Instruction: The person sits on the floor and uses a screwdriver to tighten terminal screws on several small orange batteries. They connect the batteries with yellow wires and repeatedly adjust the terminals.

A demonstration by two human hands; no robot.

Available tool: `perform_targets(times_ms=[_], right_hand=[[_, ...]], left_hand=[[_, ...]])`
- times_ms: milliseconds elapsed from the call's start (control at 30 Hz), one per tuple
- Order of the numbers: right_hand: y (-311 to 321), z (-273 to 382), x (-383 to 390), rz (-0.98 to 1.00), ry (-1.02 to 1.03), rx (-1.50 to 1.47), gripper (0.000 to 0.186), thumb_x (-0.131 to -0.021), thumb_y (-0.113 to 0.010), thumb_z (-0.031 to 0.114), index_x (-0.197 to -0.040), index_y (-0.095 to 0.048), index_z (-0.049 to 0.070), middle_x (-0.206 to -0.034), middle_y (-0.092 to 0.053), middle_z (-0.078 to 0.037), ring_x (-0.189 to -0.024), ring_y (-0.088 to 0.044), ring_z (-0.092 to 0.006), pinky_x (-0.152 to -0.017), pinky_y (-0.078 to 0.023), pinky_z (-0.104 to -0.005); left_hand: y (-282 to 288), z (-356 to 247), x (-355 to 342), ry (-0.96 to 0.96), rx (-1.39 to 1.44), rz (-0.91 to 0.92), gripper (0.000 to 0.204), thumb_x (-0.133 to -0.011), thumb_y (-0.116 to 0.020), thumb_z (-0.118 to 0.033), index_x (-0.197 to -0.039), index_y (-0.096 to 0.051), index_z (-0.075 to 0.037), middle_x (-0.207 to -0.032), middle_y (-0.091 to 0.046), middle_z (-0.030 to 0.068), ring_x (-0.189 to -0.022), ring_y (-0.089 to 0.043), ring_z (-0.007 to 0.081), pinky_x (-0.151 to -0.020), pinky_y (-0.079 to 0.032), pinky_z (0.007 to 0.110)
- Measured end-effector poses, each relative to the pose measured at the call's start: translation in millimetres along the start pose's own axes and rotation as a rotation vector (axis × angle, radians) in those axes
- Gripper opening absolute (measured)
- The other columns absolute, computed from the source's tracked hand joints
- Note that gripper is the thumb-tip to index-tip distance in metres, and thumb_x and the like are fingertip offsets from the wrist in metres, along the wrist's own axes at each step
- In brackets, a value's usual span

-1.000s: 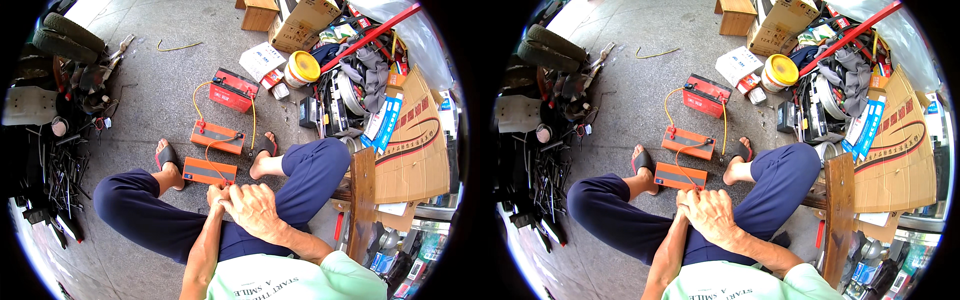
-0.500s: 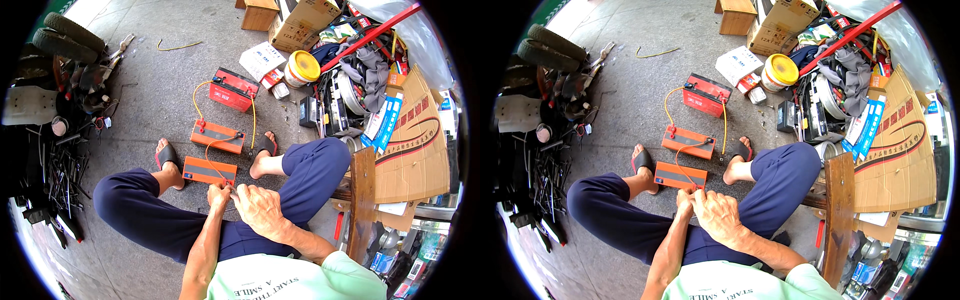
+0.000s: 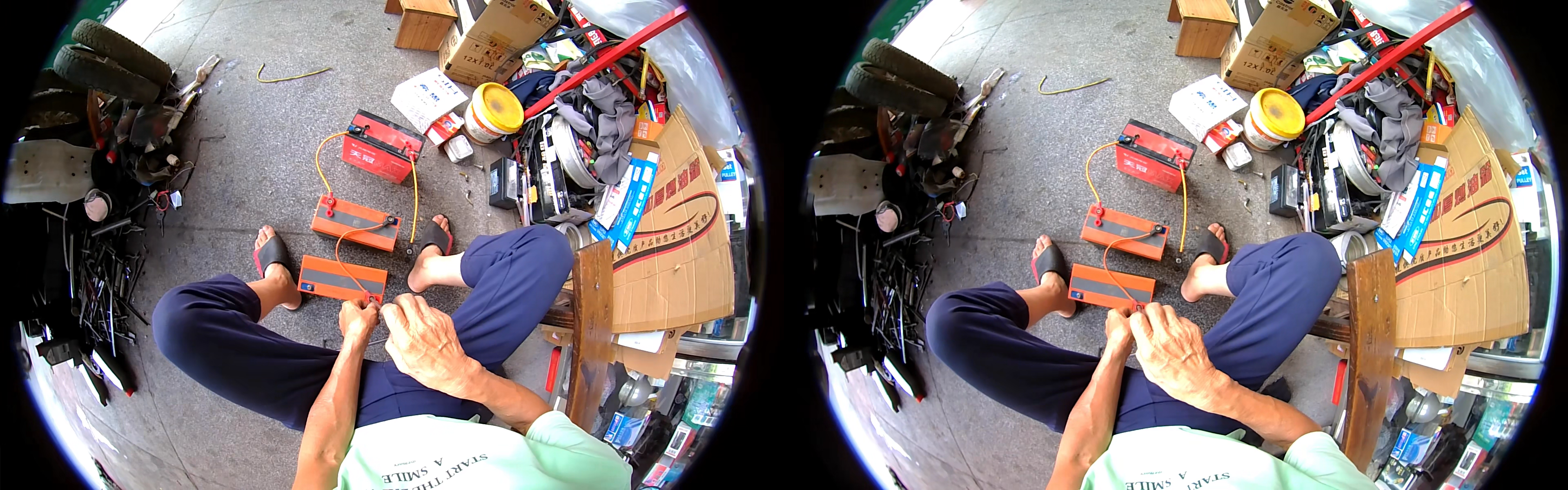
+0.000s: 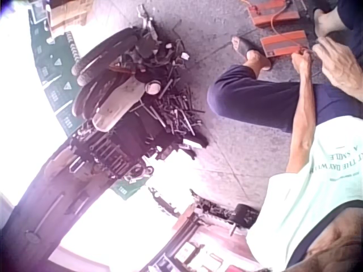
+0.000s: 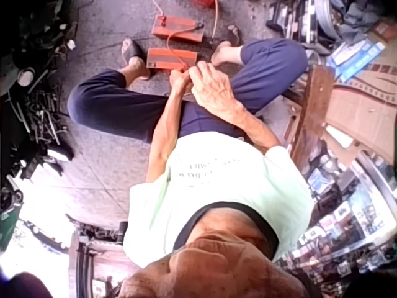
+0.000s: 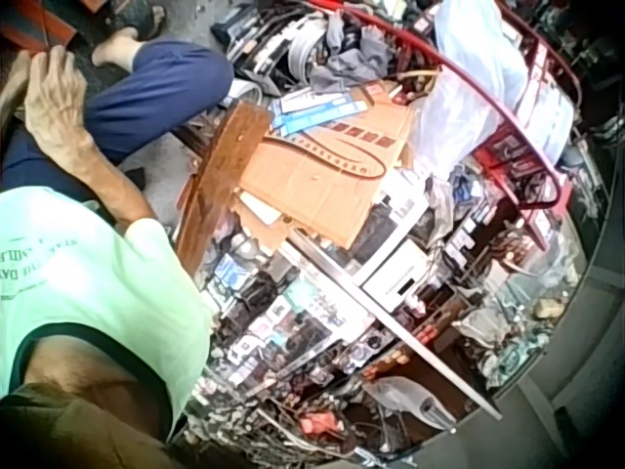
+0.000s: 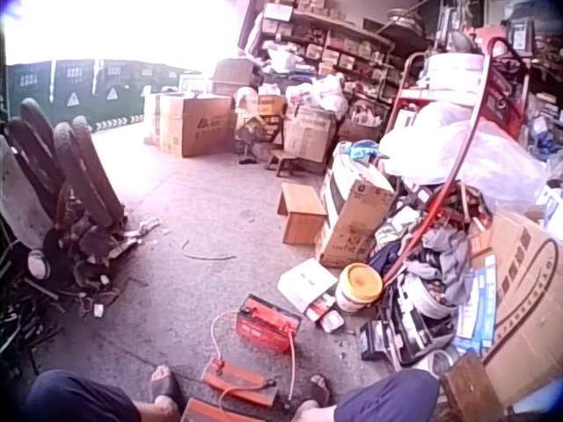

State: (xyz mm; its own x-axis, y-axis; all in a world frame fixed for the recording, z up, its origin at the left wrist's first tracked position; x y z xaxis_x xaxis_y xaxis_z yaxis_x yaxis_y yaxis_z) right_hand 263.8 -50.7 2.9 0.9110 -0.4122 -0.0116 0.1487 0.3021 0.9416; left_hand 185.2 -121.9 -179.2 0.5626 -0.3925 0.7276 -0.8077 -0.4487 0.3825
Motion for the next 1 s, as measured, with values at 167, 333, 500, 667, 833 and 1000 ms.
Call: perform_targets(times_ms=[167,333,500,667,833,1000], right_hand=[[11.0,8.0,-4.8,-0.010,-0.103,-0.034,0.027,-0.076,-0.066,0.013,-0.096,-0.052,0.002,-0.085,-0.051,-0.011,-0.080,-0.056,-0.0265,-0.060,-0.049,-0.0345],[-0.6,2.9,1.2,0.081,-0.158,0.002,0.031,-0.075,-0.069,0.020,-0.094,-0.052,0.003,-0.084,-0.051,-0.010,-0.079,-0.057,-0.0260,-0.062,-0.049,-0.0353],[4.6,-2.8,-1.2,-0.023,-0.063,-0.089,0.025,-0.077,-0.067,0.018,-0.091,-0.052,0.004,-0.082,-0.051,-0.009,-0.077,-0.058,-0.0255,-0.059,-0.049,-0.0349],[3.5,-1.2,3.7,0.161,-0.356,-0.058,0.027,-0.076,-0.068,0.016,-0.093,-0.051,0.005,-0.082,-0.051,-0.010,-0.078,-0.058,-0.0266,-0.061,-0.049,-0.0367],[3.2,-8.6,3.2,-0.039,-0.073,-0.070,0.029,-0.079,-0.066,0.025,-0.093,-0.052,0.004,-0.083,-0.052,-0.011,-0.076,-0.059,-0.0245,-0.058,-0.050,-0.0343],[11.6,-2.9,1.1,0.007,-0.226,-0.096,0.024,-0.079,-0.065,0.016,-0.093,-0.051,0.004,-0.083,-0.052,-0.011,-0.079,-0.058,-0.0263,-0.060,-0.049,-0.0357]], left_hand=[[1.0,0.0,-1.0,-0.005,-0.020,0.000,0.023,-0.073,-0.064,-0.024,-0.071,-0.070,-0.001,-0.064,-0.067,0.0123,-0.068,-0.067,0.0264,-0.069,-0.051,0.037],[-6.3,8.0,-6.5,0.004,0.011,-0.012,0.023,-0.073,-0.065,-0.025,-0.070,-0.069,-0.002,-0.063,-0.066,0.0120,-0.066,-0.067,0.0264,-0.068,-0.051,0.037],[-7.3,10.8,-8.8,0.023,0.017,0.012,0.024,-0.073,-0.065,-0.025,-0.071,-0.069,-0.002,-0.064,-0.067,0.0124,-0.068,-0.067,0.0271,-0.067,-0.051,0.038],[-8.8,11.1,-10.2,0.030,-0.035,0.007,0.024,-0.073,-0.066,-0.026,-0.072,-0.069,-0.002,-0.066,-0.067,0.0129,-0.069,-0.067,0.0273,-0.070,-0.051,0.039],[-20.9,32.7,-23.5,0.027,0.095,0.026,0.025,-0.073,-0.065,-0.027,-0.071,-0.069,-0.002,-0.066,-0.067,0.0132,-0.069,-0.067,0.0273,-0.068,-0.051,0.038],[-19.4,29.3,-23.8,-0.029,0.072,0.049,0.023,-0.075,-0.064,-0.022,-0.072,-0.068,0.000,-0.064,-0.066,0.0105,-0.062,-0.065,0.0216,-0.061,-0.050,0.033]])
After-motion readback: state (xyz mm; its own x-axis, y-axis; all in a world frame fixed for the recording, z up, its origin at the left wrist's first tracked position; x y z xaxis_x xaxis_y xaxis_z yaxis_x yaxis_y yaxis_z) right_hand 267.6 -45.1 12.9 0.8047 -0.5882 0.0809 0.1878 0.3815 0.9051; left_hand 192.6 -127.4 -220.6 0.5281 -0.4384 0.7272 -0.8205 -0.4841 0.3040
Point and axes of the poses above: each hand's wrist, its own x-axis away from the middle knuckle, its own y-axis out of the back of the hand, z = x × y, the point moved 1 cm from there along -x, towards the middle knuckle
